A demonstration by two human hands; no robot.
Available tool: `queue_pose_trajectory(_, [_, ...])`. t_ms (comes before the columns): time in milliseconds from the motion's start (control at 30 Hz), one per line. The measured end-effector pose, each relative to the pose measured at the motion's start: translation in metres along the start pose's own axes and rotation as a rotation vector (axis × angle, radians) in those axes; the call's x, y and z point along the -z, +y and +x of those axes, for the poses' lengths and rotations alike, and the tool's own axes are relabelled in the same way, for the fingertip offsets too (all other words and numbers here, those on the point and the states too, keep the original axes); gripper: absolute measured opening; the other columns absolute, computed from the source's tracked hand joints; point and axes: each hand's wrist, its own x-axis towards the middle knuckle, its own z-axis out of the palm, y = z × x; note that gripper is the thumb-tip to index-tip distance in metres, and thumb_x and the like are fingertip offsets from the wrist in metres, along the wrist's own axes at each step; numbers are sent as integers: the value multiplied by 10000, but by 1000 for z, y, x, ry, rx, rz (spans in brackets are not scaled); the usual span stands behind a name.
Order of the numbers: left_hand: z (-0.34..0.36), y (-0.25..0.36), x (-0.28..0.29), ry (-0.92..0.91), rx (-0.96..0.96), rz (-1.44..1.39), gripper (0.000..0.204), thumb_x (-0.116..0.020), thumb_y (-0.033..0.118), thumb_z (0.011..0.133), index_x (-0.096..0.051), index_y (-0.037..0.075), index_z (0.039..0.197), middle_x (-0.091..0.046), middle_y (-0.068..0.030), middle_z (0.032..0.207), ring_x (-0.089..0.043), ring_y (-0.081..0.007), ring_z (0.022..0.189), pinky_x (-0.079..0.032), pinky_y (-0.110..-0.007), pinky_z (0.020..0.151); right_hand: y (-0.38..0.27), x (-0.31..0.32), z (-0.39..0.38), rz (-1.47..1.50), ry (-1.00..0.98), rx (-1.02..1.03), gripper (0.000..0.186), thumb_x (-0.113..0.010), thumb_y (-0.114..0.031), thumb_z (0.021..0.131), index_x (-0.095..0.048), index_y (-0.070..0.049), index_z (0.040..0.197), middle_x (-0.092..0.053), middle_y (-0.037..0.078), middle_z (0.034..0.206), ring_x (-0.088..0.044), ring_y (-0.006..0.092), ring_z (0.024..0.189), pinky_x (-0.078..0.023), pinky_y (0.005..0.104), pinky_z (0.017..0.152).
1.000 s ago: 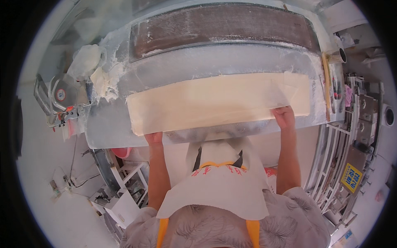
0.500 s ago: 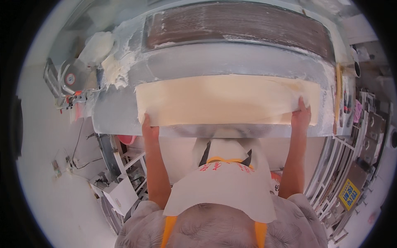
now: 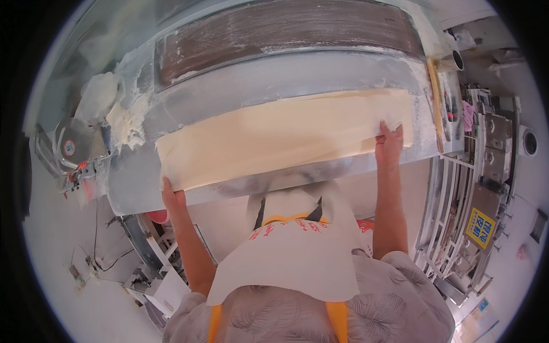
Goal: The person prepares dough on a floured metal table by hand, using a brush to dust the surface and a ruler to measure and cut the dough into strips. The person repeatedly folds, flattens, and cuts the dough throughout the process.
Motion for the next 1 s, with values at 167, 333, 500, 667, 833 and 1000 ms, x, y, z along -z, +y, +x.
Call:
queue_pose_trajectory(167, [12, -2, 31, 52, 104, 39, 453, -530, 180, 1131, -473, -87, 1492, -578, -207, 1484, -578, -345, 1369, -494, -500, 1179, 27, 27, 3, 175, 142, -131, 595, -673, 21, 998, -436, -90, 1533, -652, 83, 1338, -658, 228, 1222, -550, 424, 1057])
queue_pose_trajectory(333, [24, -5, 35, 31, 117, 10, 453, -510, 171, 1136, -456, -87, 1504, -561, -211, 1500, -562, -362, 1384, -481, -512, 1194, 17, 28, 35, 213, 254, -82, 536, -698, -23, 1004, -469, -84, 1485, -668, 77, 1310, -669, 217, 1191, -552, 435, 1051])
queue_pose_trajectory(500, [25, -8, 32, 61, 145, -51, 455, -478, 172, 1144, -441, -87, 1517, -545, -221, 1517, -537, -368, 1411, -459, -522, 1211, 16, 69, 40, 173, 252, -64, 415, -686, -41, 1015, -524, -22, 1398, -672, 82, 1304, -672, 209, 1187, -547, 433, 1074])
queue_pose_trajectory(667, [27, -4, 33, 51, 159, -39, 460, -451, 191, 1153, -443, -93, 1514, -537, -226, 1527, -508, -370, 1438, -418, -529, 1239, 7, 99, 55, 267, 30, -175, 301, -680, -65, 1024, -591, -14, 1307, -672, 96, 1298, -675, 218, 1172, -552, 400, 1066])
queue_pose_trajectory(833, [23, 1, 32, 34, 133, 13, 466, -457, 194, 1153, -444, -112, 1504, -529, -232, 1535, -509, -363, 1436, -414, -519, 1241, -38, 81, 69, 162, 72, -11, 203, -691, -69, 1020, -632, -34, 1211, -701, 87, 1221, -686, 208, 1124, -576, 377, 989])
queue_pose_trajectory(1000, [26, -4, 32, 50, 143, 17, 467, -476, 207, 1151, -468, -121, 1484, -546, -234, 1513, -542, -355, 1400, -447, -504, 1215, -7, 118, 75, 2, 247, -177, 235, -736, -19, 976, -645, -44, 1191, -734, 54, 1090, -718, 173, 941, -597, 320, 792])
